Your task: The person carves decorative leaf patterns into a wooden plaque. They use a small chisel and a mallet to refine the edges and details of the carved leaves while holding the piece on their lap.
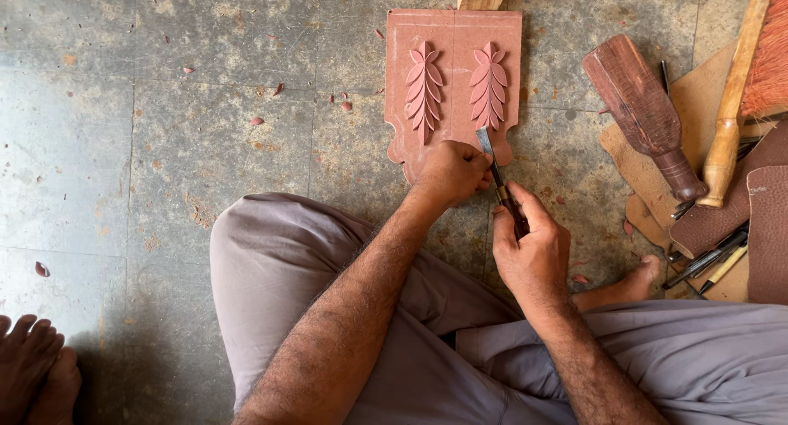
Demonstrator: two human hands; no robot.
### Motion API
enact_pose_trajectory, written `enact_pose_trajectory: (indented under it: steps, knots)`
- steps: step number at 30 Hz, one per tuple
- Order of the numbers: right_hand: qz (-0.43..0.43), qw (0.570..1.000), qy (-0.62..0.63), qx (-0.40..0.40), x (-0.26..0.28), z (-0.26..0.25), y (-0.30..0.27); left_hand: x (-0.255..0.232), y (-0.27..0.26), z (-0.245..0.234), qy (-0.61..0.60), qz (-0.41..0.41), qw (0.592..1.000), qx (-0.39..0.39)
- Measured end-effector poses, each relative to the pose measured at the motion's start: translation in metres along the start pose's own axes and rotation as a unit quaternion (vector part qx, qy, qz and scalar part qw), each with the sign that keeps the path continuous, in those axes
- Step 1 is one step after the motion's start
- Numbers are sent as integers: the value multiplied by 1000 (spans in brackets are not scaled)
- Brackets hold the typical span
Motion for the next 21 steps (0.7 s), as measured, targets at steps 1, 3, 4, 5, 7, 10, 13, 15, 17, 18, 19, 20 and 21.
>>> enact_pose_trajectory:
  steps: [1,3,4,5,7,10,13,15,17,18,19,20,21]
  knots:
    - [11,1000,1,-2,0,0,0,1,1,0,0,0,1000,-2]
    - [21,1000,3,-3,0,1,1,3,2,1,-14,-7,1000,1]
    - [24,1000,7,0,0,1,1,4,1,0,-13,-7,1000,1]
    - [29,1000,9,1,-2,1,1,3,1,0,-8,4,1000,-4]
    - [15,1000,11,-2,-2,0,2,1,0,0,-3,16,1000,-9]
    - [12,1000,22,-6,-2,1,3,-3,-2,-2,-3,19,1000,-8]
    - [45,998,33,-2,-5,4,3,-8,-8,-4,-7,11,1000,-17]
    - [68,997,34,2,-9,5,4,-12,-12,-6,-6,15,1000,-21]
    - [-6,999,41,-18,-6,6,5,-15,-14,-7,-12,14,1000,-17]
    - [-6,999,40,-18,-7,6,5,-16,-15,-7,-17,12,1000,-14]
    - [2,999,34,-15,-8,6,6,-17,-16,-8,-18,11,1000,-14]
    - [11,999,28,-12,-9,6,7,-18,-17,-8,-31,11,999,-17]
    - [11,999,27,-13,-9,5,8,-19,-17,-8,-44,12,999,-19]
Point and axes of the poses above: each hand's wrist, its own y-axis towards the middle knuckle, its own z-axis out of the palm, x = y × z, the point moved 4 cm from there along y, towards the middle knuckle, and after that the axes turned 5 degrees about z, right-handed, at the moved point
